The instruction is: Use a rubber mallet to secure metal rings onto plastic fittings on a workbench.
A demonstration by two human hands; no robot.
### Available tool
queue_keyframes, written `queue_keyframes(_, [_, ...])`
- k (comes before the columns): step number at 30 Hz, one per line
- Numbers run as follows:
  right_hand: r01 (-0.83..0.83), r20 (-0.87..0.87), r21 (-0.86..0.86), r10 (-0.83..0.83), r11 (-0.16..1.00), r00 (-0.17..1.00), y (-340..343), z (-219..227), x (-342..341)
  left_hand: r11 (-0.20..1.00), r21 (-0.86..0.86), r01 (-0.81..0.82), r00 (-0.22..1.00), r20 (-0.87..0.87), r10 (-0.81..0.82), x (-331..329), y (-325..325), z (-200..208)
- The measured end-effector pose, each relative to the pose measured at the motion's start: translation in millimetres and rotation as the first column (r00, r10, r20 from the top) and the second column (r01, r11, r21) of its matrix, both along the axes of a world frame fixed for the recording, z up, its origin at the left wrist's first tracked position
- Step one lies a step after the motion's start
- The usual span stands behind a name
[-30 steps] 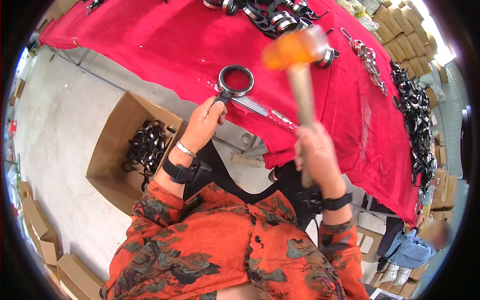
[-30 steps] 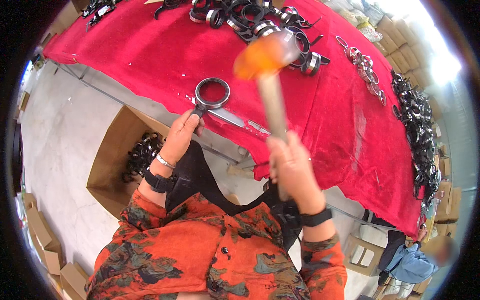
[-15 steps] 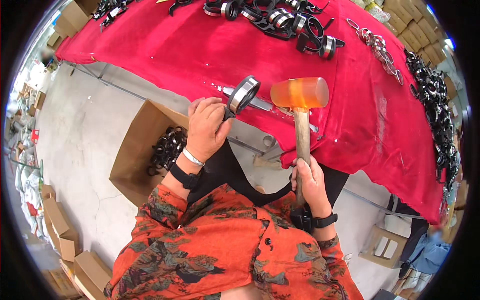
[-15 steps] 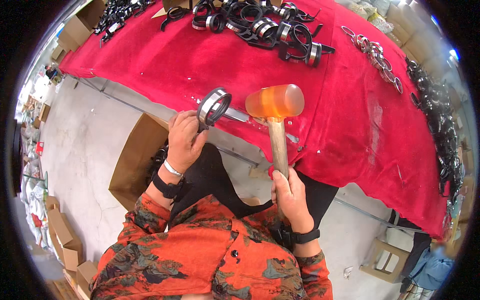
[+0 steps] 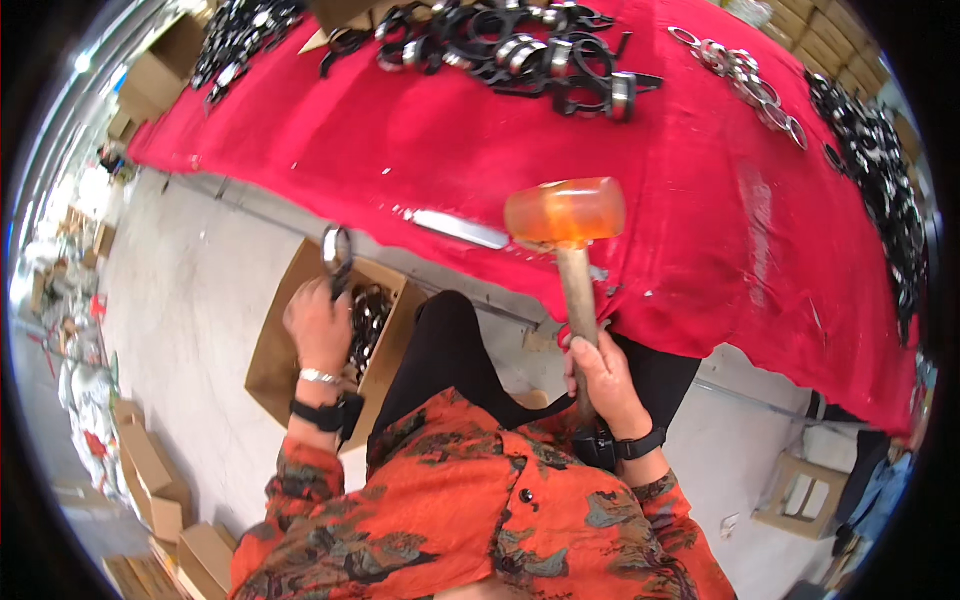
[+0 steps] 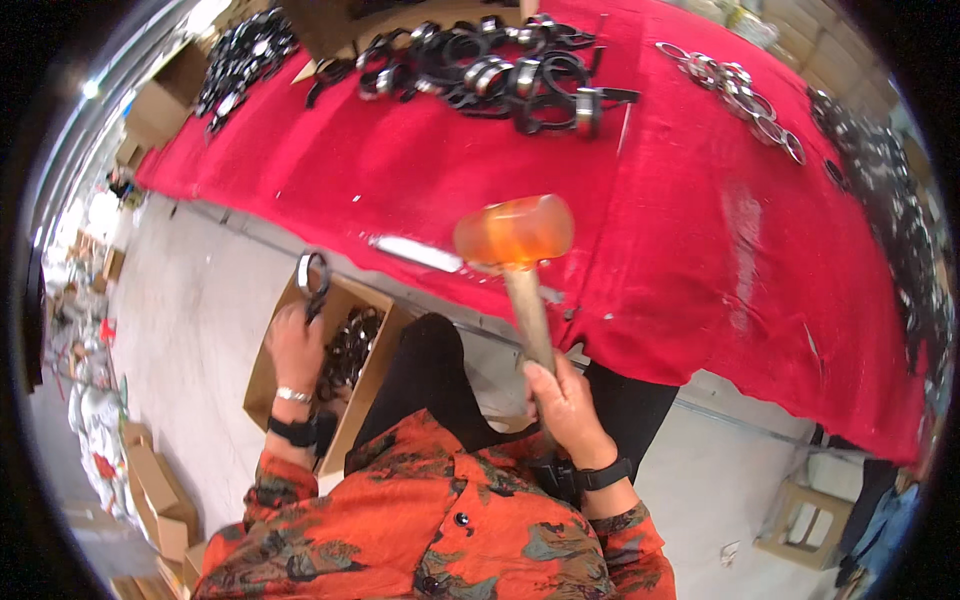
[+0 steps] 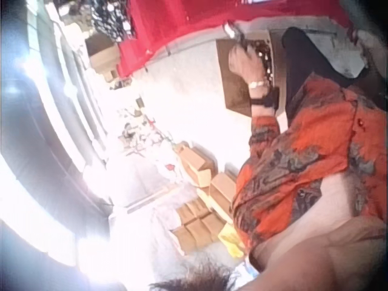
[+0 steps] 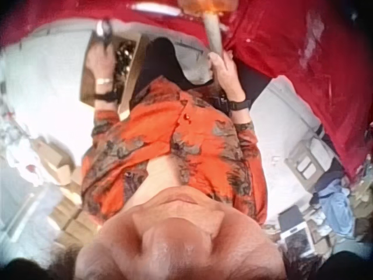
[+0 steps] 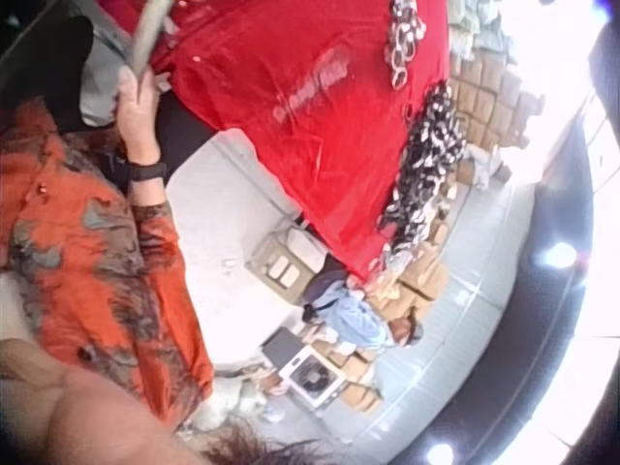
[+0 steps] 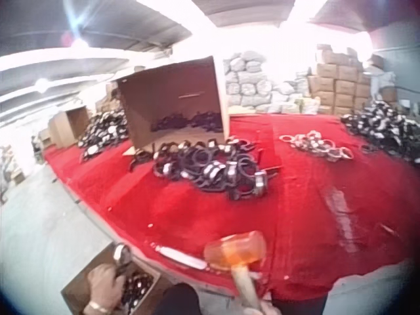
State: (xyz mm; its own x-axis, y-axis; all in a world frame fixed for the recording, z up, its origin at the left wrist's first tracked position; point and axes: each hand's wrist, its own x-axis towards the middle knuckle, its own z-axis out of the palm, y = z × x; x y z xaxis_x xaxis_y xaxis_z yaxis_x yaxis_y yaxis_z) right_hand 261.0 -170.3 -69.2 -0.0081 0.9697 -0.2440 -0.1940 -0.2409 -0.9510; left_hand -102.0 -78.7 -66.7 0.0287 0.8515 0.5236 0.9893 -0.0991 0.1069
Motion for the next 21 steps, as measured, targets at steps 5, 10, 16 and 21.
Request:
queue_keyframes(5, [-0.045, 0.106, 0.040, 0.041, 0.998, 0.993, 2, -5, 11, 0.975, 0.077, 0.208, 0.958, 0.184, -0.219, 55, 46, 59])
queue_keyframes(10, [-0.082, -0.020, -0.006, 0.082, 0.997, 0.996, -2, -5, 18, 0.661, -0.010, 0.750, 0.582, 0.484, -0.653, 210, 136, 127])
queue_keyframes(16, [-0.131, -0.041, -0.010, 0.130, 0.991, 0.991, -3, 2, 25, 0.782, -0.418, 0.462, 0.661, -0.425, -0.618, 288, 199, 136])
queue_keyframes(21, [-0.161, -0.055, 0.005, 0.161, 0.987, 0.985, -2, -1, 29, 0.848, -0.137, 0.512, 0.647, -0.588, -0.486, 258, 208, 124])
